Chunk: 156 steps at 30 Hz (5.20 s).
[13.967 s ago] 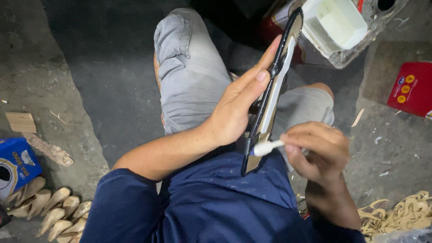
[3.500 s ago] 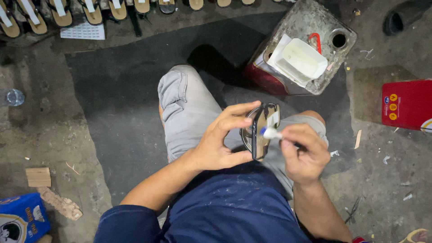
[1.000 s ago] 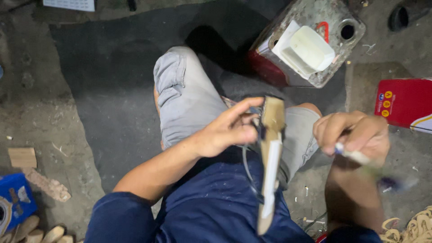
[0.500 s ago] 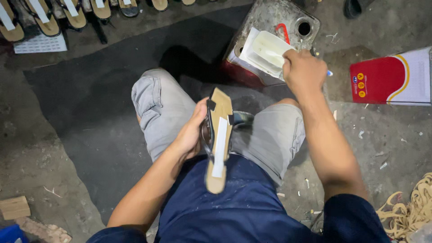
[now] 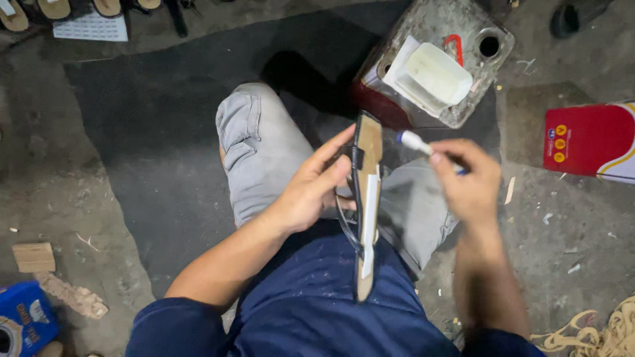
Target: The person applies glue to the edges of wooden sandals using a toothbrush. They repeatedly dip the toothbrush into a container of glue and brush it along the strap and sole edges of multiple sandals, placing each finished sandal on a nearby rack.
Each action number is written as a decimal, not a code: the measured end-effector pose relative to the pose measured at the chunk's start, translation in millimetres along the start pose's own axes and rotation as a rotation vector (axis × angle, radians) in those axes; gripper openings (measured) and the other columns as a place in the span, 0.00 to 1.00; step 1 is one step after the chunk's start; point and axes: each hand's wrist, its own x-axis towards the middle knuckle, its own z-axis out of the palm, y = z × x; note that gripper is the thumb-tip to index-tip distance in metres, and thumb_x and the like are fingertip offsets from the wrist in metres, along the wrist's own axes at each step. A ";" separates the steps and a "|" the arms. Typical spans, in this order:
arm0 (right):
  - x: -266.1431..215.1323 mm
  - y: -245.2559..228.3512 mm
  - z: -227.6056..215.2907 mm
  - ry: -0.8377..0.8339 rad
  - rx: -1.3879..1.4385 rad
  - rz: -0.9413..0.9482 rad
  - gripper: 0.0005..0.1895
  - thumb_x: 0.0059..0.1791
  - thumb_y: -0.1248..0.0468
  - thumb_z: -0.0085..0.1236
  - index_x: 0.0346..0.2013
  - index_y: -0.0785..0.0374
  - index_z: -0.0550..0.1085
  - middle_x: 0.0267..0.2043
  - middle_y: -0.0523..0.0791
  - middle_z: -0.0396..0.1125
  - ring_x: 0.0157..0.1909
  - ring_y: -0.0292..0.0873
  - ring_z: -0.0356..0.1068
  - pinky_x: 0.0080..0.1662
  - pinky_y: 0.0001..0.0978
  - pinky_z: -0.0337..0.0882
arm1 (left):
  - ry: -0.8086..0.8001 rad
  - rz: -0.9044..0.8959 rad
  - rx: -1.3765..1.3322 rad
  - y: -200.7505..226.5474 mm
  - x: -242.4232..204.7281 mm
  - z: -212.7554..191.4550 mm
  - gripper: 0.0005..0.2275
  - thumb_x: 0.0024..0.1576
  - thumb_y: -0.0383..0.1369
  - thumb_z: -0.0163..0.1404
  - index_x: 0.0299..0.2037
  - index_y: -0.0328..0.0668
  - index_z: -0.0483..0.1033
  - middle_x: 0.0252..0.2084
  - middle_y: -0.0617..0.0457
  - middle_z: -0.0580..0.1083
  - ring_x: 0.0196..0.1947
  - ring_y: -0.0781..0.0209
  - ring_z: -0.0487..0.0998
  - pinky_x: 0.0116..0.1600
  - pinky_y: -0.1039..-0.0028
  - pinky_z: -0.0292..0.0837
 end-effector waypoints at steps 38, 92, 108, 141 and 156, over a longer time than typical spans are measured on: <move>-31.6 -66.6 25.4 0.082 0.037 -0.301 0.07 0.51 0.77 0.60 0.43 0.71 0.76 0.40 0.49 0.73 0.31 0.35 0.67 0.34 0.23 0.66 | 0.020 0.210 0.224 21.0 -23.6 36.7 0.30 0.68 0.36 0.48 0.79 0.47 0.51 0.51 0.56 0.74 0.44 0.72 0.74 0.46 0.79 0.75; -1.6 28.7 29.5 0.122 0.261 0.098 0.11 0.59 0.61 0.56 0.54 0.63 0.71 0.45 0.47 0.71 0.42 0.39 0.69 0.46 0.31 0.69 | 0.038 0.253 0.061 -20.4 25.1 -35.8 0.35 0.63 0.61 0.31 0.72 0.44 0.55 0.51 0.48 0.72 0.41 0.62 0.76 0.43 0.68 0.78; 63.4 51.3 -37.4 0.023 -1.035 -0.129 0.09 0.54 0.56 0.60 0.42 0.55 0.82 0.41 0.50 0.74 0.41 0.55 0.74 0.38 0.50 0.69 | 0.279 0.018 -0.036 -9.6 6.0 -41.2 0.31 0.63 0.59 0.32 0.58 0.40 0.72 0.43 0.49 0.76 0.34 0.64 0.77 0.32 0.71 0.78; -15.8 -69.4 41.3 0.143 0.106 -0.294 0.08 0.52 0.76 0.61 0.45 0.67 0.77 0.42 0.48 0.71 0.37 0.37 0.69 0.38 0.23 0.68 | 0.035 0.497 0.802 29.0 -25.6 60.6 0.30 0.74 0.48 0.20 0.77 0.33 0.51 0.66 0.40 0.68 0.64 0.52 0.68 0.73 0.67 0.56; -33.7 -80.6 48.1 0.067 0.179 -0.299 0.07 0.50 0.76 0.60 0.42 0.69 0.75 0.41 0.52 0.72 0.41 0.43 0.73 0.43 0.28 0.71 | 0.149 0.612 0.817 29.9 -28.0 65.3 0.33 0.74 0.53 0.18 0.79 0.32 0.49 0.54 0.45 0.71 0.48 0.56 0.69 0.66 0.68 0.62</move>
